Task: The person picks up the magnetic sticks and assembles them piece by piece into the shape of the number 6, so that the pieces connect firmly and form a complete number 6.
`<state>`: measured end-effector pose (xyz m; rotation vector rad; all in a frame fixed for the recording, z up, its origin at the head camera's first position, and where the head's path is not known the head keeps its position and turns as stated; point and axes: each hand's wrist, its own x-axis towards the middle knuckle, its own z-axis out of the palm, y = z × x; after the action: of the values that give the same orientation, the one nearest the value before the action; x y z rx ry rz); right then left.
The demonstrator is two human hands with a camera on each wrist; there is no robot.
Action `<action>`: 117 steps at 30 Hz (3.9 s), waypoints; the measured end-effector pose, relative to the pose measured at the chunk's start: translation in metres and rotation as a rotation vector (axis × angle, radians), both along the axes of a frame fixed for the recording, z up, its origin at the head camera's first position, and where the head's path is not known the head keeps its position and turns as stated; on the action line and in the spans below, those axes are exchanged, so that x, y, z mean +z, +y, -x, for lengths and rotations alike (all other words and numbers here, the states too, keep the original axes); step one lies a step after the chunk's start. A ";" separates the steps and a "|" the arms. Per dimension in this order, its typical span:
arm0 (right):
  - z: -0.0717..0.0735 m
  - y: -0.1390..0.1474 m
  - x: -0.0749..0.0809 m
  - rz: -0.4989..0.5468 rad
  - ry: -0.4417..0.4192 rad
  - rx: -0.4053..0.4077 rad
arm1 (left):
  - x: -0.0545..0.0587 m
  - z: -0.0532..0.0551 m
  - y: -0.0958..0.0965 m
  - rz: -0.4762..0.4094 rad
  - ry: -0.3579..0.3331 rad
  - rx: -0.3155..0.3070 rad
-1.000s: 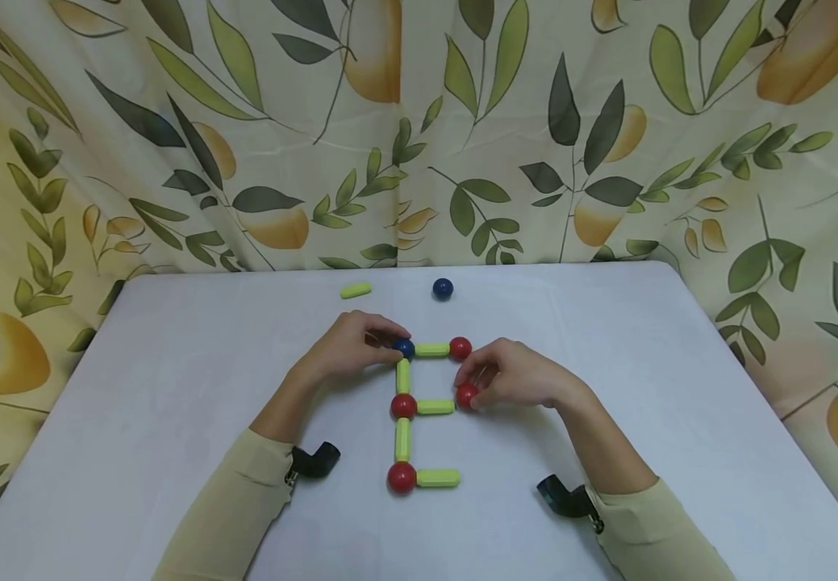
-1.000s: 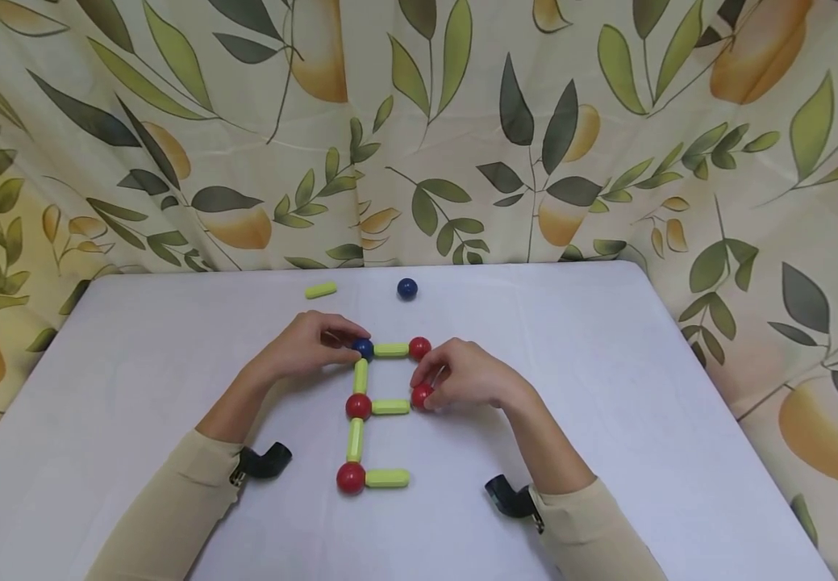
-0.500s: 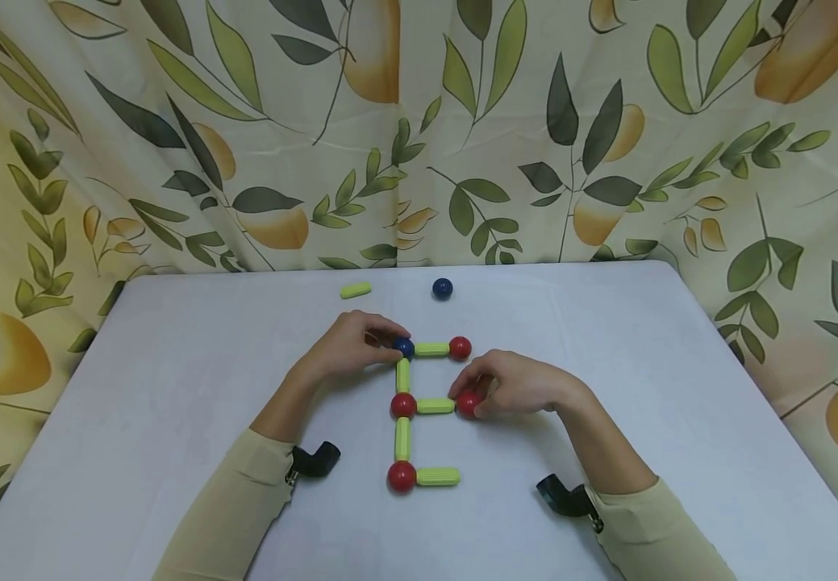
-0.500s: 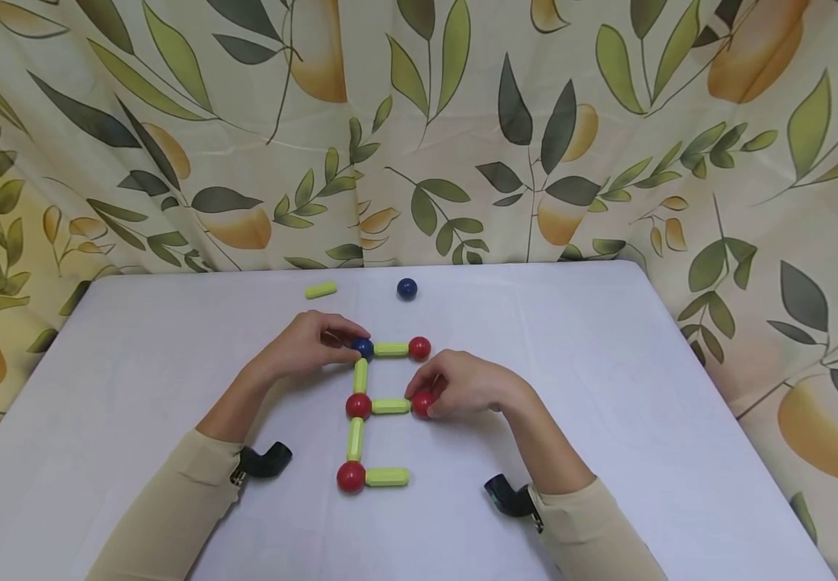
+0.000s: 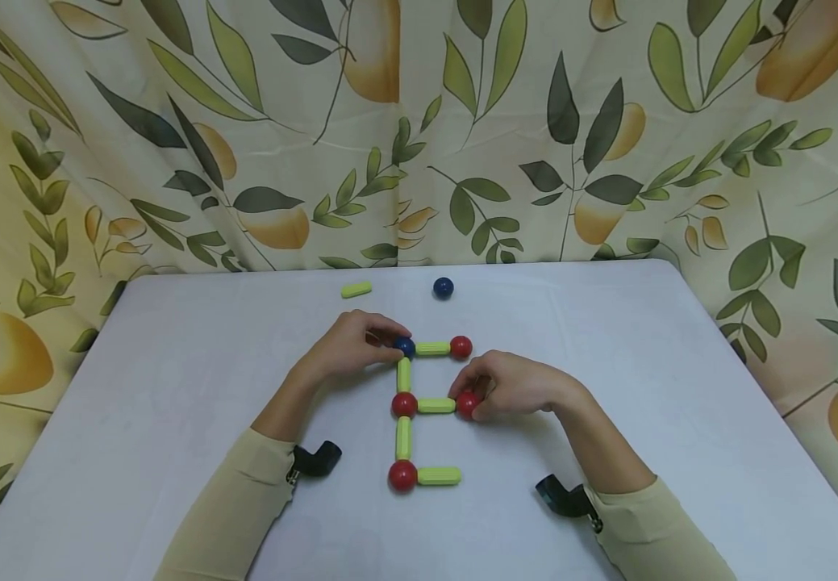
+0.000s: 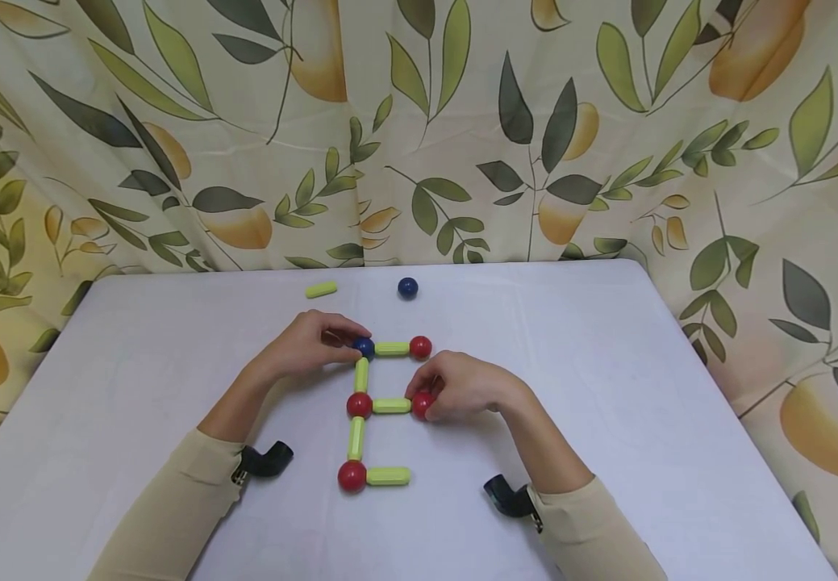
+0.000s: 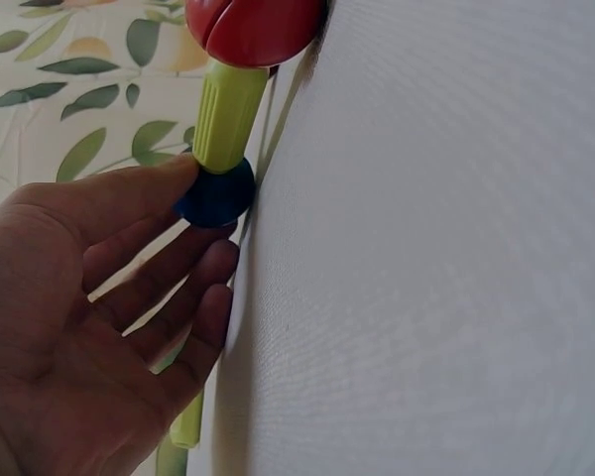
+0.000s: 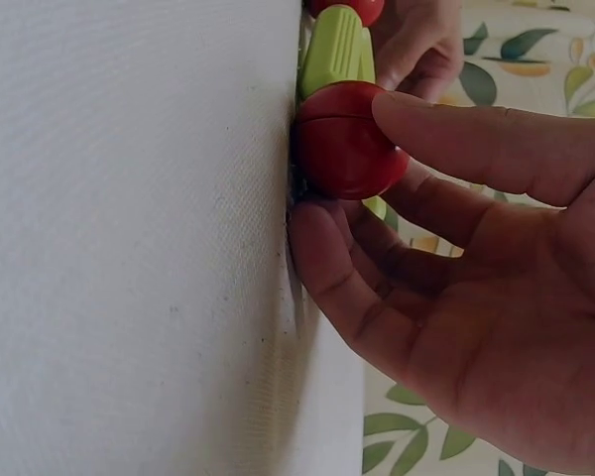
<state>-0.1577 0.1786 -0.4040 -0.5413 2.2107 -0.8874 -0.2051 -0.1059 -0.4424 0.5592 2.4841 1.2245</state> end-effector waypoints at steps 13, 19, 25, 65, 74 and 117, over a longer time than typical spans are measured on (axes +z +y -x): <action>0.000 -0.001 -0.001 0.044 -0.003 0.017 | 0.000 0.000 0.000 0.005 0.004 0.000; 0.000 -0.001 -0.002 0.049 -0.012 0.015 | 0.000 0.000 0.000 0.006 0.004 -0.002; 0.001 -0.001 -0.002 0.040 -0.004 0.004 | -0.001 0.000 -0.001 0.002 0.005 -0.004; 0.007 0.014 0.005 0.090 0.125 -0.037 | 0.003 0.000 -0.002 -0.011 0.034 -0.003; 0.015 0.019 0.012 0.128 0.211 -0.239 | 0.002 -0.001 -0.003 -0.024 0.043 -0.012; 0.045 0.004 -0.016 0.152 0.104 -0.382 | 0.003 0.002 -0.006 -0.006 0.041 -0.025</action>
<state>-0.2031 0.1829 -0.4200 -0.2379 2.3979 -1.2560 -0.2074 -0.1120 -0.4398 0.6212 2.5003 1.2236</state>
